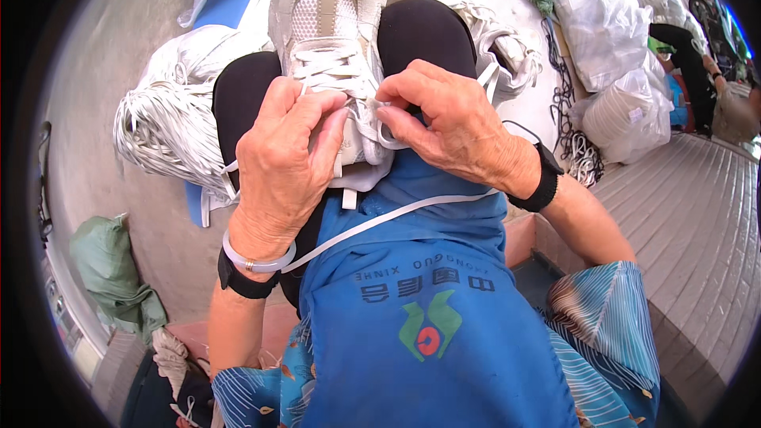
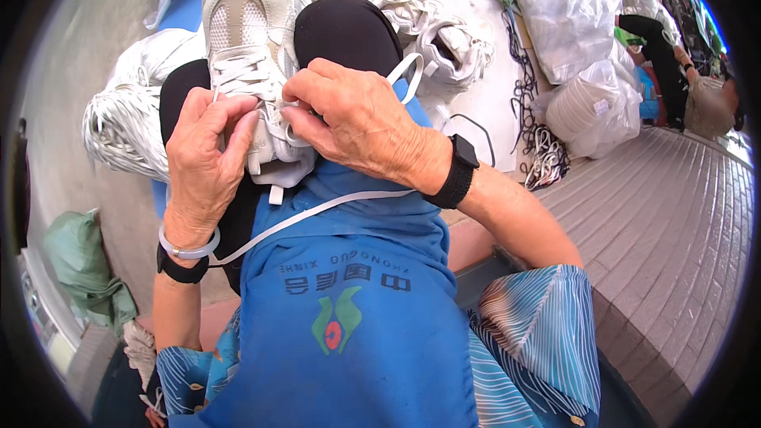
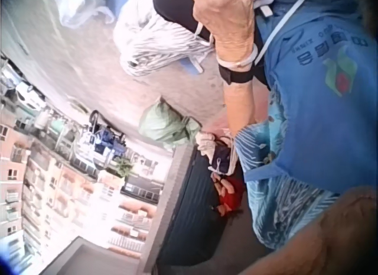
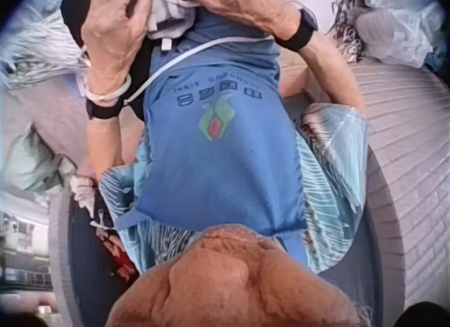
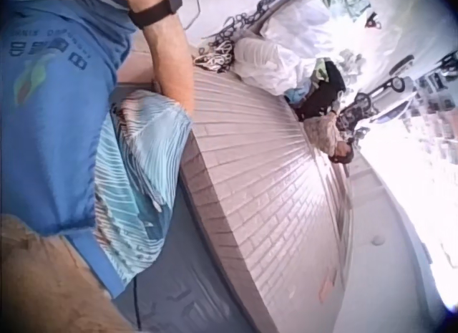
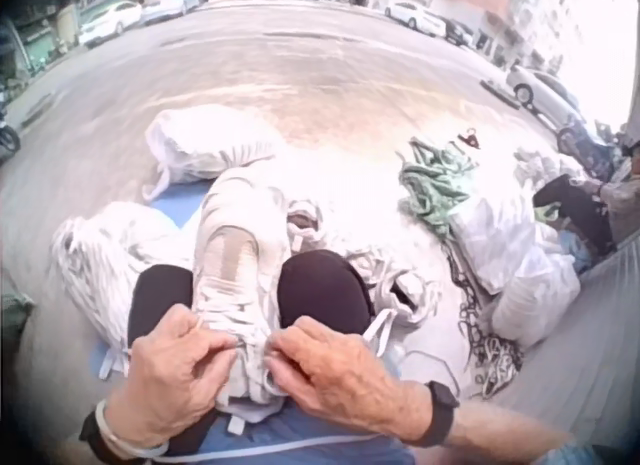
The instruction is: Lacing a white sneaker.
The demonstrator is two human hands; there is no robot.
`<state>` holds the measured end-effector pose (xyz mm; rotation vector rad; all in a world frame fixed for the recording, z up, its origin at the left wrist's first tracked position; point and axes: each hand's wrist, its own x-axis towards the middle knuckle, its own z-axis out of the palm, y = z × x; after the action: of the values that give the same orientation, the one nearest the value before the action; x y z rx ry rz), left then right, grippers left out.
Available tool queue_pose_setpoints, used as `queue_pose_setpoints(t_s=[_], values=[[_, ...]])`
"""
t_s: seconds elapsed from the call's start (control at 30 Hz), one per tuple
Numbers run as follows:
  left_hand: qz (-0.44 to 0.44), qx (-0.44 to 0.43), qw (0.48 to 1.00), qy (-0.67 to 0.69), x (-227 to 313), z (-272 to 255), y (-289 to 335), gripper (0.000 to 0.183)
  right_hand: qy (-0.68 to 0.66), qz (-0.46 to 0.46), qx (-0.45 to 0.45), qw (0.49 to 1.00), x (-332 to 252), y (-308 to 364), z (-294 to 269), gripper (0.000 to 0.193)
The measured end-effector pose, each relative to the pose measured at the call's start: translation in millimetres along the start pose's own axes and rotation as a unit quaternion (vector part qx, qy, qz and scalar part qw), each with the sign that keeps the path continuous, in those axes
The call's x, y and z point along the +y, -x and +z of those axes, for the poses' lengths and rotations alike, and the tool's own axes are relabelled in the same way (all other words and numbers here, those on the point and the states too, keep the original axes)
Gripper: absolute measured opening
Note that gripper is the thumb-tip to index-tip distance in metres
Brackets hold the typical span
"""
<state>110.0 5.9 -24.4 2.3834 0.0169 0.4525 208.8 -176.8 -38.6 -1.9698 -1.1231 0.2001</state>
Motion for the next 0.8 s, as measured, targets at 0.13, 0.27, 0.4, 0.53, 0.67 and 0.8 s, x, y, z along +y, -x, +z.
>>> queue_pose_setpoints(t_s=[0.13, 0.27, 0.4, 0.53, 0.67, 0.8], values=[[-0.009, -0.029, 0.997, -0.066, 7.2, 0.1, -3.6, 0.014, -0.013, -0.013, 0.019, 1.0, 2.2, 3.1, 3.5, 0.014], [-0.005, -0.052, 0.995, -0.08, 8.9, 0.7, -6.3, 0.011, -0.011, -0.019, 0.022, 1.0, 5.8, 4.2, 5.7, 0.015], [-0.025, -0.054, 0.998, -0.034, 8.7, 0.7, -9.3, 0.008, -0.018, -0.014, 0.026, 0.999, 6.6, 6.0, 5.3, 0.016], [-0.051, -0.103, 0.993, 0.005, 8.4, -7.0, -16.9, 0.01, -0.014, -0.016, 0.025, 0.999, 7.9, 7.3, 5.3, 0.016], [-0.109, -0.117, 0.987, 0.012, 11.2, -19.4, -14.1, 0.013, -0.015, -0.003, 0.01, 1.0, 10.2, 7.6, 6.8, 0.017], [-0.114, -0.061, 0.991, -0.026, 11.1, -22.9, -0.2, 0.015, -0.045, -0.017, 0.041, 0.998, 11.4, 5.4, 6.7, 0.015]])
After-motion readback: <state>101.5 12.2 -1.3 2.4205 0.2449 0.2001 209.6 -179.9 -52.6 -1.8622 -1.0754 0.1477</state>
